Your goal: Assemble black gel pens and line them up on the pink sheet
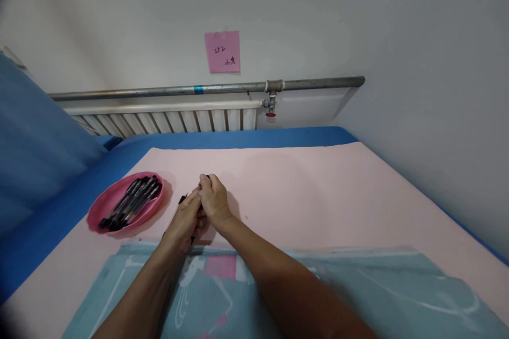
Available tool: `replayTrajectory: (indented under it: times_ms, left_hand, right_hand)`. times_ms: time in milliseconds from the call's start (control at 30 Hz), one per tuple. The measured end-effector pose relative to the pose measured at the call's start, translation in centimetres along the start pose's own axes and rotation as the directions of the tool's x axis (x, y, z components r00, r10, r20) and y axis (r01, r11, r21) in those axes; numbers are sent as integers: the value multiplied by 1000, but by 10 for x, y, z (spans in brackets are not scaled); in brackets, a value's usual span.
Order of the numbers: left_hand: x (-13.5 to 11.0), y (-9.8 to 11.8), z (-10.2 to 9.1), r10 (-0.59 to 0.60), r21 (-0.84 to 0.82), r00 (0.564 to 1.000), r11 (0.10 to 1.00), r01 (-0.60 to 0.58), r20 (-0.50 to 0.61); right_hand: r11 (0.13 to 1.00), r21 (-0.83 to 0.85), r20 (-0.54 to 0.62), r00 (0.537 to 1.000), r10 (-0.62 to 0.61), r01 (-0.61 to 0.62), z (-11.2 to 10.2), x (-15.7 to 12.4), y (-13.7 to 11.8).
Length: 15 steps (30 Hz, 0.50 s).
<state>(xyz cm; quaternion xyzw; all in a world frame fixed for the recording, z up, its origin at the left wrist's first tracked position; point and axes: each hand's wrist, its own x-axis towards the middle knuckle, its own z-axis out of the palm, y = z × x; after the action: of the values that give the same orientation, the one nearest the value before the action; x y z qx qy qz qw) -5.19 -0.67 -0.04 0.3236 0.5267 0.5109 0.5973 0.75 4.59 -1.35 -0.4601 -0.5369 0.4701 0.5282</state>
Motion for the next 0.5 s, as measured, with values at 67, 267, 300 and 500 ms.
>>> replayTrajectory:
  times_ms: [67, 267, 300, 500]
  left_hand:
    - [0, 0, 1, -10, 20, 1000, 1000, 10, 9]
    - [0, 0, 3, 3, 181, 999, 983, -12, 49]
    - [0, 0, 2, 13, 200, 998, 979, -24, 58]
    - [1, 5, -5, 119, 165, 991, 980, -108, -59]
  right_hand:
    - [1000, 25, -2, 1000, 9, -9, 1, 1, 0]
    - [931, 344, -49, 988, 147, -121, -17, 22, -8]
    - [916, 384, -86, 983, 164, -119, -22, 27, -10]
    - [941, 294, 23, 986, 166, -165, -36, 35, -11]
